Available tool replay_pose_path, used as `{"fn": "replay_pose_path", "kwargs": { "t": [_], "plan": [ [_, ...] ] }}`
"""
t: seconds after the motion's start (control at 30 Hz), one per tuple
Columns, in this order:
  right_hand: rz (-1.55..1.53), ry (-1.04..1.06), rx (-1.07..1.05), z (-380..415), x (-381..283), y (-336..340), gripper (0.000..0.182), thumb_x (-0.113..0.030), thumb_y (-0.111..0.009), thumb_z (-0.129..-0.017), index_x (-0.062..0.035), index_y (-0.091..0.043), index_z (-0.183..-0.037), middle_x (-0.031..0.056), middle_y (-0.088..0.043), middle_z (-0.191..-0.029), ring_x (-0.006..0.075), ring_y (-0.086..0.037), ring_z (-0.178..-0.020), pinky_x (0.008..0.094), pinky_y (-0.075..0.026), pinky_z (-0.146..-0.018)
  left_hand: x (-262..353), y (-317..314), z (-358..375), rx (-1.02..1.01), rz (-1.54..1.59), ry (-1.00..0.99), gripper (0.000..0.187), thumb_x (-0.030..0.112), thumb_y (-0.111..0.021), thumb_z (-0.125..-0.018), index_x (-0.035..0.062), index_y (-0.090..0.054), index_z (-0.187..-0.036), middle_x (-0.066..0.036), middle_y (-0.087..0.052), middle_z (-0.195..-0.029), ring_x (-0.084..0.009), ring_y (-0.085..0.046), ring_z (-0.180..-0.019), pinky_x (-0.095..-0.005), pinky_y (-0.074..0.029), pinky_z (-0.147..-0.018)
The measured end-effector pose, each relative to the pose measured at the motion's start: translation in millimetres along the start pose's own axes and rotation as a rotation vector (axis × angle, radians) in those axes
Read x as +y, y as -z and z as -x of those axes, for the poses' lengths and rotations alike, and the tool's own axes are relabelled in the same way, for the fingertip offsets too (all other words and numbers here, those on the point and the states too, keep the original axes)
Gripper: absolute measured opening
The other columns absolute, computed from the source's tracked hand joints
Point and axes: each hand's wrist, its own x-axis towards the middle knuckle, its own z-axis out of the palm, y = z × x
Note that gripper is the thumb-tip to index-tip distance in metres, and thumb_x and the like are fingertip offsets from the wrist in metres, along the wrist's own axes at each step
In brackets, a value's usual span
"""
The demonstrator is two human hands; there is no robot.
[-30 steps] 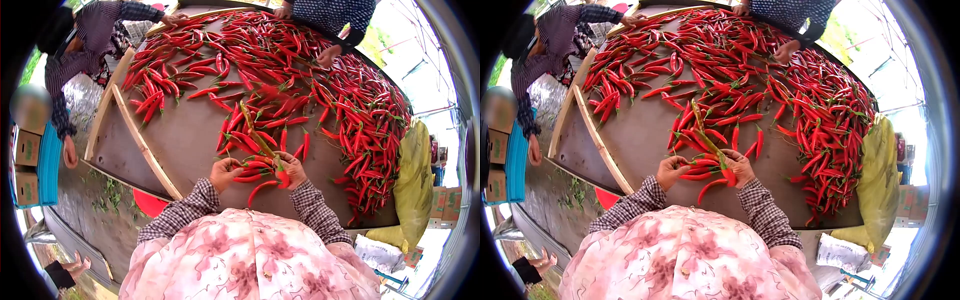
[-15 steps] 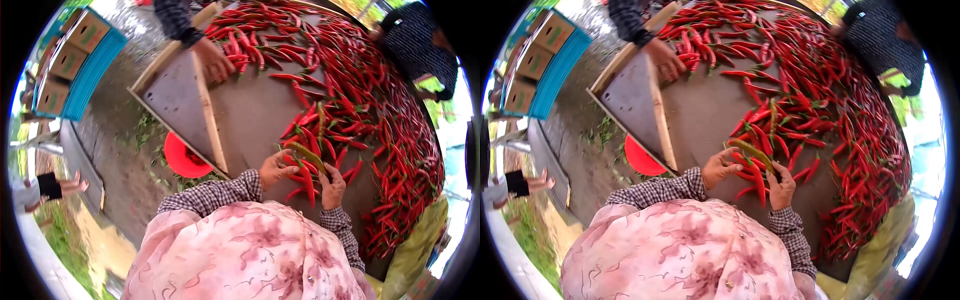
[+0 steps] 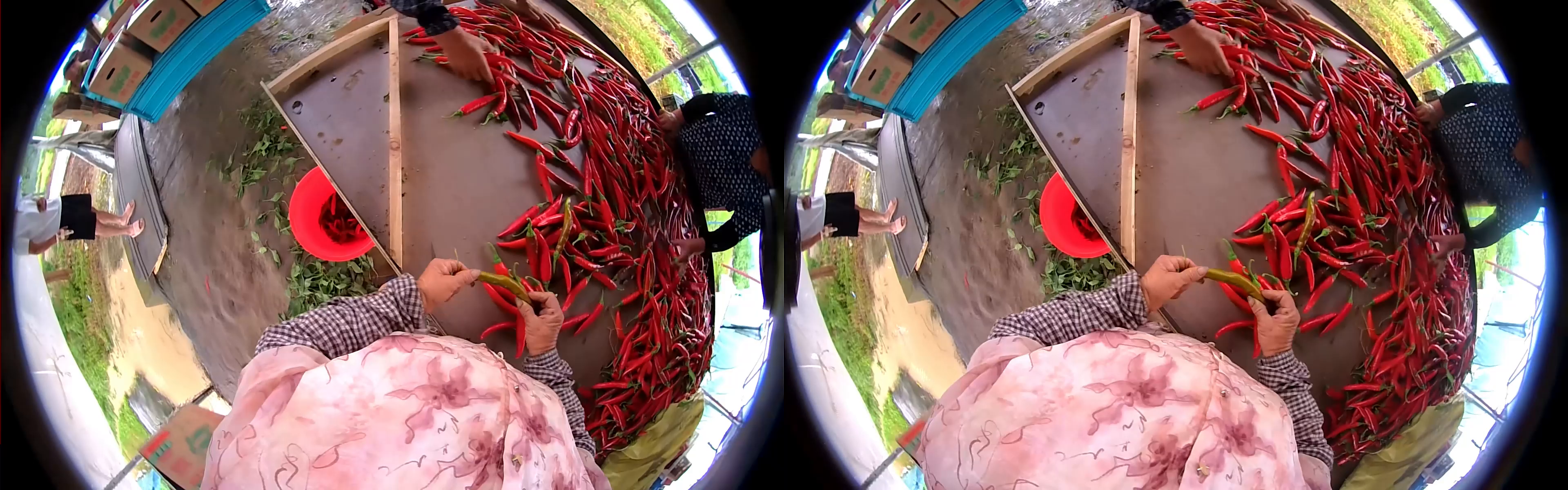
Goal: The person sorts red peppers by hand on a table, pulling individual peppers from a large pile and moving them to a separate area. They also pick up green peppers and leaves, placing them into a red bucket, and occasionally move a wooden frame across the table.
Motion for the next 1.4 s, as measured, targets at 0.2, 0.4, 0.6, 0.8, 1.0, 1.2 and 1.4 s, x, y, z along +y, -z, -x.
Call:
{"fn": "replay_pose_path", "kwargs": {
  "t": [0.2,0.4,0.6,0.8,1.0,1.2,1.4],
  "plan": [
    [0.191,0.401,0.015,-19.7,-27.8,-5.0,0.029,-0.007,-0.074,-0.074,-0.0001,-0.056,-0.095,0.0100,-0.055,-0.100,0.0201,-0.054,-0.092,0.0294,-0.045,-0.081,6.6,41.9,36.7,-0.075,0.209,-0.066,0.019,0.018,-0.053,-0.092,0.0005,-0.057,-0.088,0.004,-0.042,-0.056,-0.0041,-0.032,-0.044,-0.0210,-0.025,-0.040],
    [0.120,0.384,0.084,-24.4,-21.3,3.9,0.028,-0.010,-0.065,-0.084,-0.0005,-0.052,-0.106,0.0095,-0.050,-0.110,0.0152,-0.051,-0.097,0.0261,-0.044,-0.082,-15.0,143.3,114.3,0.062,0.612,-0.388,0.032,0.035,-0.046,-0.094,0.0083,-0.053,-0.078,0.002,-0.031,-0.047,-0.0091,-0.026,-0.039,-0.0268,-0.022,-0.041],
    [-0.074,0.099,0.024,-12.5,20.7,-0.3,0.024,-0.008,-0.062,-0.086,-0.0019,-0.052,-0.107,0.0035,-0.052,-0.103,0.0111,-0.051,-0.091,0.0235,-0.043,-0.080,-73.5,193.3,115.8,0.617,0.878,-0.248,0.032,0.036,-0.045,-0.095,0.0092,-0.051,-0.079,0.001,-0.026,-0.048,-0.0112,-0.021,-0.043,-0.0283,-0.022,-0.043],
    [-0.106,0.103,0.057,-10.4,28.3,-10.0,0.021,-0.009,-0.062,-0.086,-0.0025,-0.053,-0.104,0.0006,-0.052,-0.096,0.0081,-0.047,-0.083,0.0209,-0.040,-0.075,-64.6,216.4,53.3,0.891,1.035,-0.172,0.033,0.037,-0.041,-0.097,0.0106,-0.043,-0.078,0.000,-0.025,-0.049,-0.0118,-0.018,-0.043,-0.0298,-0.019,-0.044],
    [-0.024,0.057,0.070,2.0,29.0,-4.1,0.018,-0.008,-0.062,-0.086,-0.0032,-0.055,-0.102,-0.0012,-0.052,-0.091,0.0081,-0.043,-0.079,0.0205,-0.039,-0.073,-106.1,233.3,78.4,1.050,1.055,-0.132,0.038,0.038,-0.035,-0.098,0.0087,-0.042,-0.075,-0.001,-0.024,-0.050,-0.0132,-0.016,-0.043,-0.0311,-0.017,-0.044],
    [0.016,0.045,0.074,8.0,40.7,-4.3,0.019,-0.007,-0.062,-0.085,-0.0032,-0.055,-0.102,-0.0009,-0.052,-0.092,0.0080,-0.044,-0.078,0.0209,-0.039,-0.073,-100.3,244.3,57.5,1.164,0.870,0.144,0.043,0.044,-0.032,-0.097,0.0041,-0.048,-0.094,-0.003,-0.024,-0.055,-0.0148,-0.017,-0.048,-0.0329,-0.021,-0.046],
    [0.027,0.088,0.053,7.9,24.2,-1.8,0.022,-0.007,-0.062,-0.085,-0.0027,-0.054,-0.105,0.0017,-0.055,-0.097,0.0095,-0.049,-0.085,0.0224,-0.041,-0.076,-152.8,284.2,33.8,1.048,-0.116,0.471,0.039,0.032,-0.034,-0.099,0.0001,-0.047,-0.117,-0.009,-0.050,-0.081,-0.0225,-0.042,-0.066,-0.0380,-0.039,-0.060]
  ]
}}
